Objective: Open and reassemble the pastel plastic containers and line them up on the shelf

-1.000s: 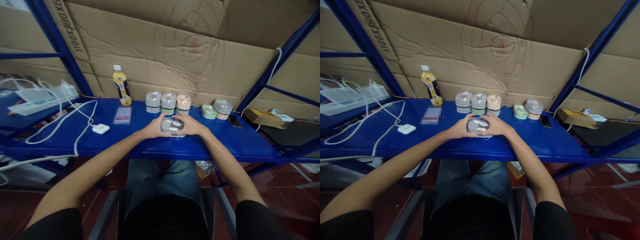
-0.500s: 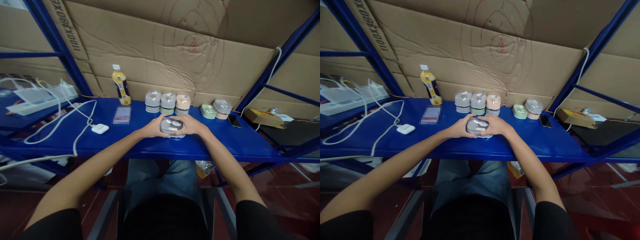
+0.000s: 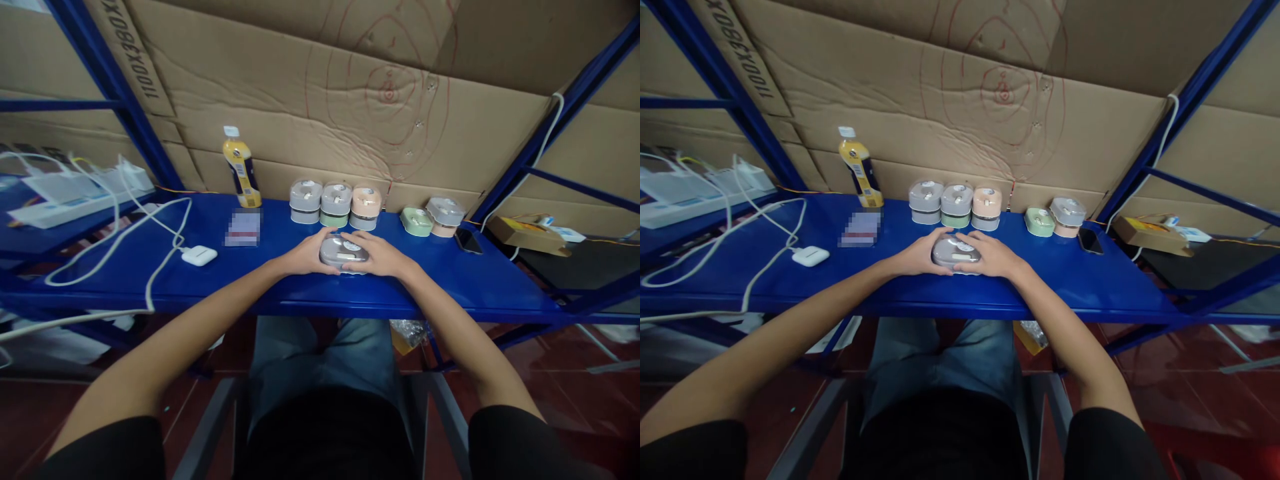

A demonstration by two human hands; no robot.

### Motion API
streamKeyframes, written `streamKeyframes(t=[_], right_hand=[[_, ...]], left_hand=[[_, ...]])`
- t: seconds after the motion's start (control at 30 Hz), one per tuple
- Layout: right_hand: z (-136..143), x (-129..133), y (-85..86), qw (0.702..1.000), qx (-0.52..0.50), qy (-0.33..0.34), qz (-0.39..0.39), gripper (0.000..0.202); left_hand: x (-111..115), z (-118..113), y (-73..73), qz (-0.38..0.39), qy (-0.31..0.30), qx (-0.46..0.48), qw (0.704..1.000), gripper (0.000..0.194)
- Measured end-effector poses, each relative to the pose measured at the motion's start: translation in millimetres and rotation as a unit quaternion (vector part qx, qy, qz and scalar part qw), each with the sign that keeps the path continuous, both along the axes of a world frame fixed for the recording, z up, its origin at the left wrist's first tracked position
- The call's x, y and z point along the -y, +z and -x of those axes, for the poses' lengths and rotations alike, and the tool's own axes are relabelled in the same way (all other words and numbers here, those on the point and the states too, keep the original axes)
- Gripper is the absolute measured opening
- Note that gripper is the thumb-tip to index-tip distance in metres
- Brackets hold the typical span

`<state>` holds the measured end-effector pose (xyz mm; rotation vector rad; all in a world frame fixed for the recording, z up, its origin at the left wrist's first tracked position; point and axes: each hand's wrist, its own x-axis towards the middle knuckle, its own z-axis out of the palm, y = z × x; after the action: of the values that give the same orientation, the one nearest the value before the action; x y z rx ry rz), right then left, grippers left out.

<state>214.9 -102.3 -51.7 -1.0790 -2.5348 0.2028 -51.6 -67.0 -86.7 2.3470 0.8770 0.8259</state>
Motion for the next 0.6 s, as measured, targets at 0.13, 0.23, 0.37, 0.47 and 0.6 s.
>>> streamKeyframes(t=[0.13,0.23,0.37,0.47,0.6], right_hand=[[-12,26,-8.1,1.000,0.003,0.000,0.004,0.085],[-23,44,-8.9,1.000,0.025,-0.020,0.002,0.080],[-30,68,-5.2,0.985,0.100,-0.139,-0.032,0.076],[-29,84,0.2,0.953,0.159,-0.253,-0.056,0.075],[-34,83,6.1,0.903,0.215,-0.368,-0.059,0.074]], left_hand=[[-1,1,-1.3,0.012,-0.013,0.002,1.000,0.119],[-1,1,-3.4,0.015,-0.021,0.006,1.000,0.115],[-2,-1,-7.9,-0.002,-0.018,0.006,1.000,0.091],[-2,-2,-9.6,-0.021,-0.001,-0.016,1.000,0.075],[-3,-2,-8.2,-0.034,0.010,-0.047,0.998,0.070]])
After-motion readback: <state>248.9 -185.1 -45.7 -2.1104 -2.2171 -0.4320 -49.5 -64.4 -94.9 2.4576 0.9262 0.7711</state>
